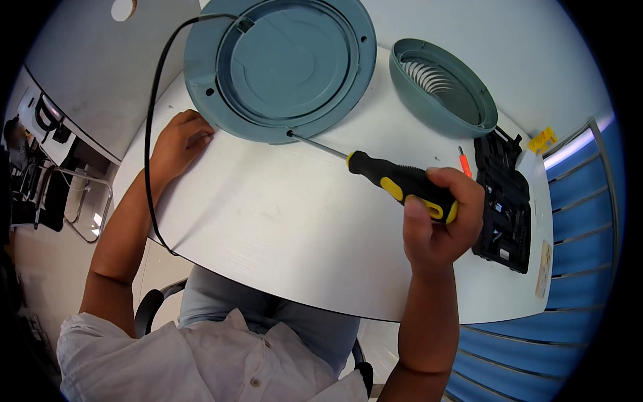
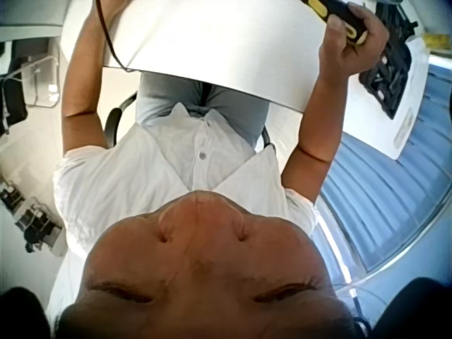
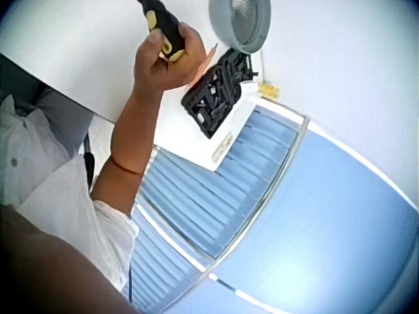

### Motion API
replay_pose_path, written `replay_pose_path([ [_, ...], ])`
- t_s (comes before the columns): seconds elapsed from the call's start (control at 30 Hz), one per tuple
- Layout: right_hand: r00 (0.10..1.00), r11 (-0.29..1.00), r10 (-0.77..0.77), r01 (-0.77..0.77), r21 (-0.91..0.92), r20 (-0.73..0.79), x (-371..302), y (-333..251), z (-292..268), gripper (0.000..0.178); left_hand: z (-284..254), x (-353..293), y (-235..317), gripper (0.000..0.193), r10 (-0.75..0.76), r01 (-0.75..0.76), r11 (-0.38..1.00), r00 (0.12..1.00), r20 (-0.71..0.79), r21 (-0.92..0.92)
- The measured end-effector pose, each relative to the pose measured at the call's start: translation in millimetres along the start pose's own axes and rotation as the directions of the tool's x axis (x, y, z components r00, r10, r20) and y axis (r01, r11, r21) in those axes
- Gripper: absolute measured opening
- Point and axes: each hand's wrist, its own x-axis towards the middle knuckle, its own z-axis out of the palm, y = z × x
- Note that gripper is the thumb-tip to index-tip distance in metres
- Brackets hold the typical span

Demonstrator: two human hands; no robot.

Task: The person uses a screwdriver to remove screws from the base of a teal fan. After removing the screws, the person opens the fan casing to reveal the internal motor and circuit board.

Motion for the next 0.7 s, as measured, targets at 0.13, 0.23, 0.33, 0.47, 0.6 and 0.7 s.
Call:
replay_pose_path([
  [0.13, 0.984, 0.975, -0.175, 0.179, -0.134, 0.040, 2.2, -3.9, 4.3, 0.030, 1.8, 2.7, 0.7, 0.012, 0.029, -0.031, 0.996, 0.999, -0.021, -0.088],
  [0.23, 0.915, 0.909, -0.393, 0.402, -0.108, 0.094, 11.9, -12.7, 16.1, 0.030, 7.9, 2.2, -3.7, 0.012, 0.012, -0.017, 0.994, 0.999, -0.042, -0.109],
  [0.33, 0.896, 0.914, -0.363, 0.396, -0.088, 0.256, 9.0, -28.4, 14.1, 0.032, 9.4, 2.8, -2.5, 0.010, -0.033, 0.032, 0.988, 0.999, -0.006, -0.149],
  [0.47, 0.884, 0.976, -0.145, 0.200, -0.080, 0.444, 17.0, -37.5, 0.9, 0.035, 10.4, 1.8, -24.9, 0.019, -0.106, 0.097, 0.960, 0.994, -0.020, -0.262],
  [0.6, 0.827, 0.973, 0.204, -0.112, -0.202, 0.523, 21.9, -43.8, -10.3, 0.038, 0.7, 11.1, -24.0, 0.046, -0.267, 0.119, 0.850, 0.937, -0.224, -0.514],
  [0.7, 0.694, 0.912, 0.395, -0.218, -0.347, 0.602, 18.2, -49.8, -11.7, 0.040, -20.2, 45.0, 8.9, 0.059, -0.115, -0.198, 0.823, 0.860, -0.497, -0.532],
])
